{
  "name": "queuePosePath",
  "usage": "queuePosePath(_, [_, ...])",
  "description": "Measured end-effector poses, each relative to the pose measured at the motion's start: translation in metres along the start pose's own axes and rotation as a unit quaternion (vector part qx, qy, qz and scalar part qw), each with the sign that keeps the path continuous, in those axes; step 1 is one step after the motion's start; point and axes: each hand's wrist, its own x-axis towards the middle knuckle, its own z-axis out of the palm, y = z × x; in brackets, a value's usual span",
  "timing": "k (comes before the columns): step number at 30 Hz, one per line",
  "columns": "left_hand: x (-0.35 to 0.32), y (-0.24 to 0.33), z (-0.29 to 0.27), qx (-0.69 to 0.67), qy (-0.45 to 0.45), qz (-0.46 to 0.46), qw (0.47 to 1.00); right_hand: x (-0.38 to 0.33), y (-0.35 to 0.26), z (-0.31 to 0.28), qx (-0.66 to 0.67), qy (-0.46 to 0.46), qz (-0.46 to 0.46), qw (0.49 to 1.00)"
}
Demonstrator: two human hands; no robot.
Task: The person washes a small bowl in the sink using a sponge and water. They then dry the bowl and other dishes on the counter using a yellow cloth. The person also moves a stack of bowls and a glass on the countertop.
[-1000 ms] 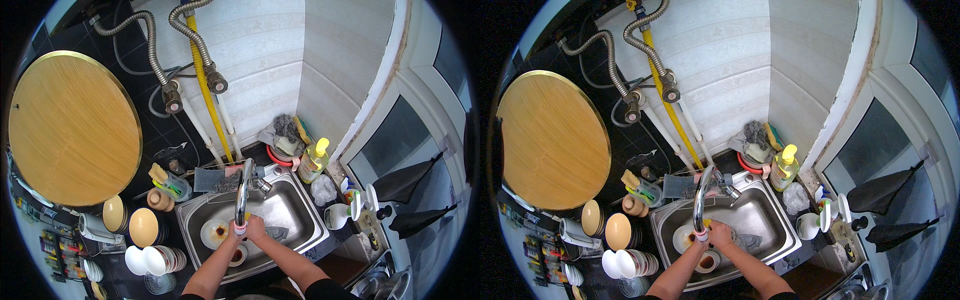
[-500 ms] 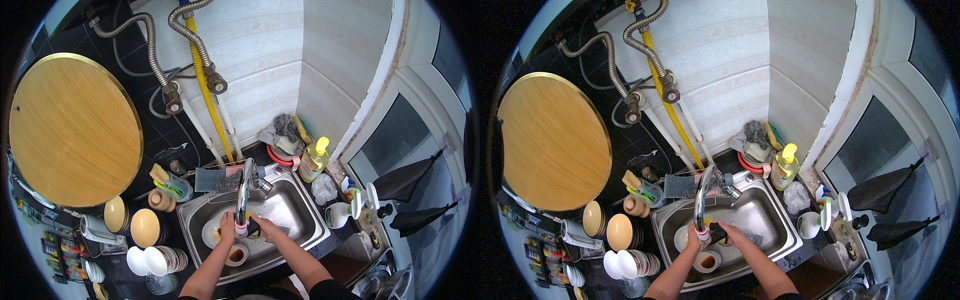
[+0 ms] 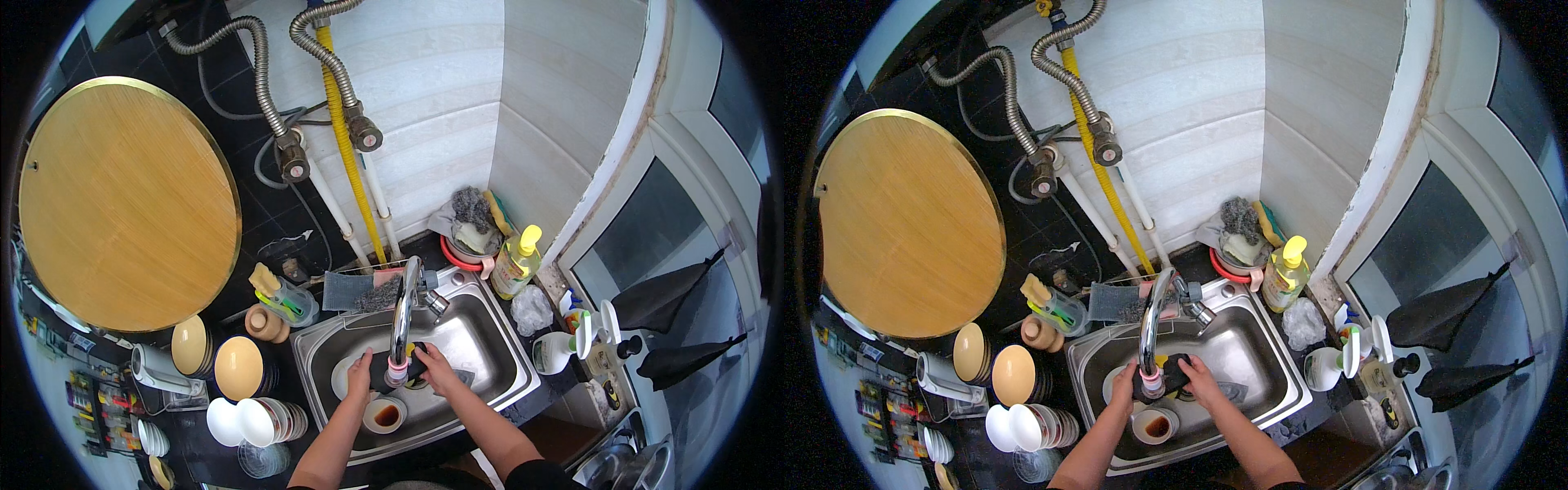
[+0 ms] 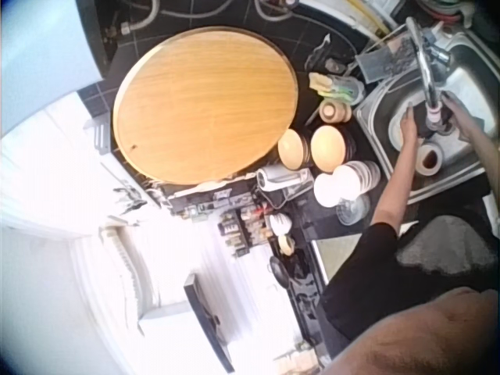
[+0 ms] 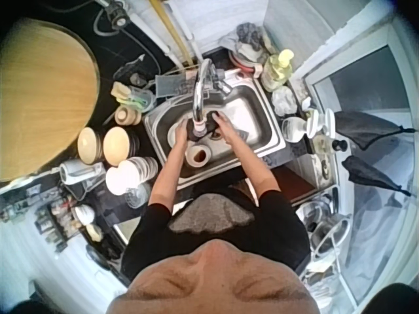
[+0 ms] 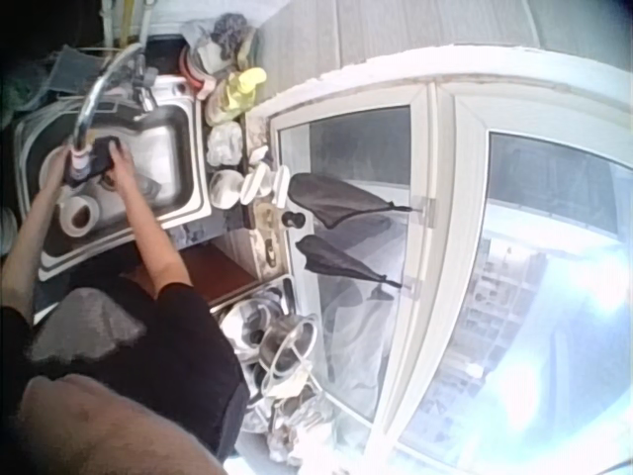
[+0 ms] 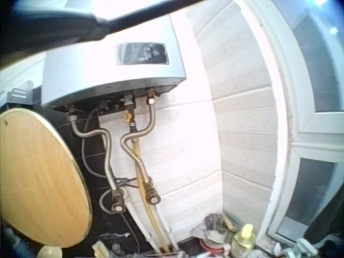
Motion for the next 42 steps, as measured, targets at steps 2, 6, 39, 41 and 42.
queuePosePath(2, [-0.001, 0.003, 0.0, -0.015, 0.008, -0.014, 1.0, 0.002, 0.001, 0.002, 0.051, -0.036, -0.013, 0.998])
queuePosePath(6, [-0.003, 0.007, -0.003, 0.004, 0.002, -0.033, 0.999, -0.004, -0.006, 0.012, 0.135, -0.059, -0.012, 0.989])
queuePosePath(39, [-0.004, 0.023, -0.015, 0.015, -0.264, 0.013, 0.964, -0.011, -0.03, -0.055, 0.049, -0.074, -0.011, 0.996])
queuePosePath(41, [0.003, 0.019, -0.023, 0.008, -0.257, 0.018, 0.966, -0.011, -0.028, -0.05, 0.006, -0.087, 0.015, 0.996])
queuePosePath(42, [0.006, 0.018, -0.026, 0.002, -0.259, 0.019, 0.966, -0.009, -0.026, -0.05, -0.039, -0.061, 0.035, 0.997])
